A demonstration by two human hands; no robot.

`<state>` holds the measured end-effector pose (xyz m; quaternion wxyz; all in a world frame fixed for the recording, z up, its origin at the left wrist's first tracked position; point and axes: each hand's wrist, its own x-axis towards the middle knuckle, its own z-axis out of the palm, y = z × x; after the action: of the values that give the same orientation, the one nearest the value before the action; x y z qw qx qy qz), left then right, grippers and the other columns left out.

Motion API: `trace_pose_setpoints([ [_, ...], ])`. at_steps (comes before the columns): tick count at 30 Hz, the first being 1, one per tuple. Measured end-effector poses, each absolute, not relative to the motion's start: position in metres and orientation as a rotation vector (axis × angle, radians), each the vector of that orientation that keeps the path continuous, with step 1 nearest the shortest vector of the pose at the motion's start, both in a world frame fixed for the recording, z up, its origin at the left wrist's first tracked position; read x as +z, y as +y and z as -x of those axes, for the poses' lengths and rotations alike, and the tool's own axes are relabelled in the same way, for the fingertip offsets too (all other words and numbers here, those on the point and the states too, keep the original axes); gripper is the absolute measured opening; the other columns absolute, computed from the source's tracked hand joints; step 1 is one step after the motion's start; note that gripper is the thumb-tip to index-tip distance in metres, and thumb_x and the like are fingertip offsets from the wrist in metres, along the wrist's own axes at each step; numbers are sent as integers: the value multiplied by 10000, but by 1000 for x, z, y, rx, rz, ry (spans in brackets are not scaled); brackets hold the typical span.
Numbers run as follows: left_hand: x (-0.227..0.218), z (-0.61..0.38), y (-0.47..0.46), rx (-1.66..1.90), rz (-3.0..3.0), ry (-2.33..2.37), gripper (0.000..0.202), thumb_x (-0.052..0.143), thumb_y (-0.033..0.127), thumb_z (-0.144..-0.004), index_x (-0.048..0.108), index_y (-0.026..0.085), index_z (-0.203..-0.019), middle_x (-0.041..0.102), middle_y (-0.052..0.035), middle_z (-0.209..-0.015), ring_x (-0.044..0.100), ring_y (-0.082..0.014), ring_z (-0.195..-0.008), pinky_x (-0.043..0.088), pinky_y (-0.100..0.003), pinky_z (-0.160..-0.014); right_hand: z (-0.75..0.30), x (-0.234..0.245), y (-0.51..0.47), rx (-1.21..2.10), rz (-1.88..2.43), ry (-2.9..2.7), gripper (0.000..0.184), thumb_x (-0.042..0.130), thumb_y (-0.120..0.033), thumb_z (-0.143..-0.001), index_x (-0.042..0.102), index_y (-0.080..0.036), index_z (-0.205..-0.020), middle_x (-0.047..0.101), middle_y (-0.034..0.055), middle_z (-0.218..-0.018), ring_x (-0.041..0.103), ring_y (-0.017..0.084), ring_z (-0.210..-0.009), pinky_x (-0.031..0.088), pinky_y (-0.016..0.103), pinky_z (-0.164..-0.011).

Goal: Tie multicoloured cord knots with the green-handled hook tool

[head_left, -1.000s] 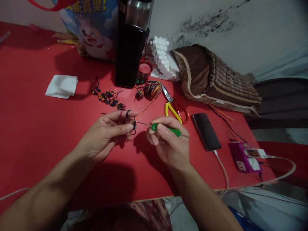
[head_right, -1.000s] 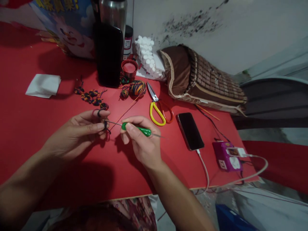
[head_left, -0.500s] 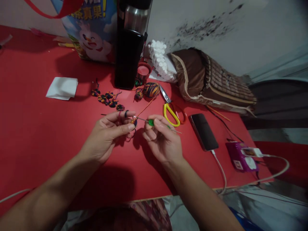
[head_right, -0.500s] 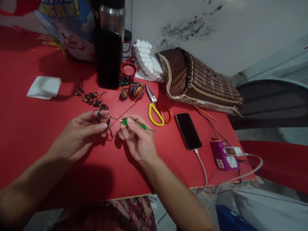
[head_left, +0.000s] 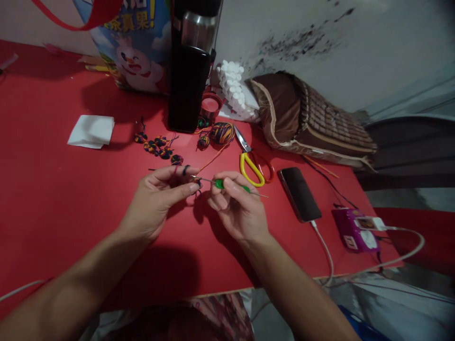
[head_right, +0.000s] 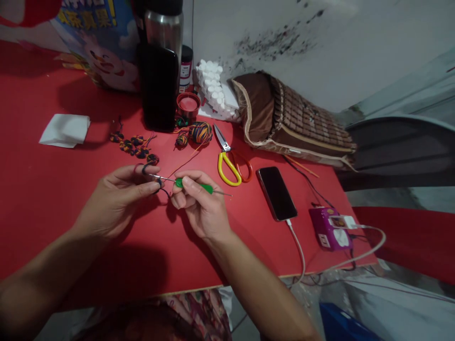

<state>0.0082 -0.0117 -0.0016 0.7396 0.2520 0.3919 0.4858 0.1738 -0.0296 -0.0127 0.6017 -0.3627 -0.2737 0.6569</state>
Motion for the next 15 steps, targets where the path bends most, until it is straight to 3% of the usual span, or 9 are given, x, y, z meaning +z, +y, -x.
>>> trace_pose_setpoints([
  [4,-5,-10,-12,1092,-597,837,196,963,117,-717,897,227,-864,751,9,-729,657,-63,-602,602,-168,-656,-174,-9,-30,1500,822,-625,94,840,-270,-821,813,-201,-878,707,-14,-675,435,56,-492,426,243,-525],
  [15,-10,-9,-12,1118,-621,835,304,974,126,-715,907,268,-976,731,11,-775,693,-75,-648,628,-167,-652,-173,-11,-29,1530,857,-576,89,830,-236,-804,807,-202,-882,719,-12,-674,455,55,-489,414,232,-523],
])
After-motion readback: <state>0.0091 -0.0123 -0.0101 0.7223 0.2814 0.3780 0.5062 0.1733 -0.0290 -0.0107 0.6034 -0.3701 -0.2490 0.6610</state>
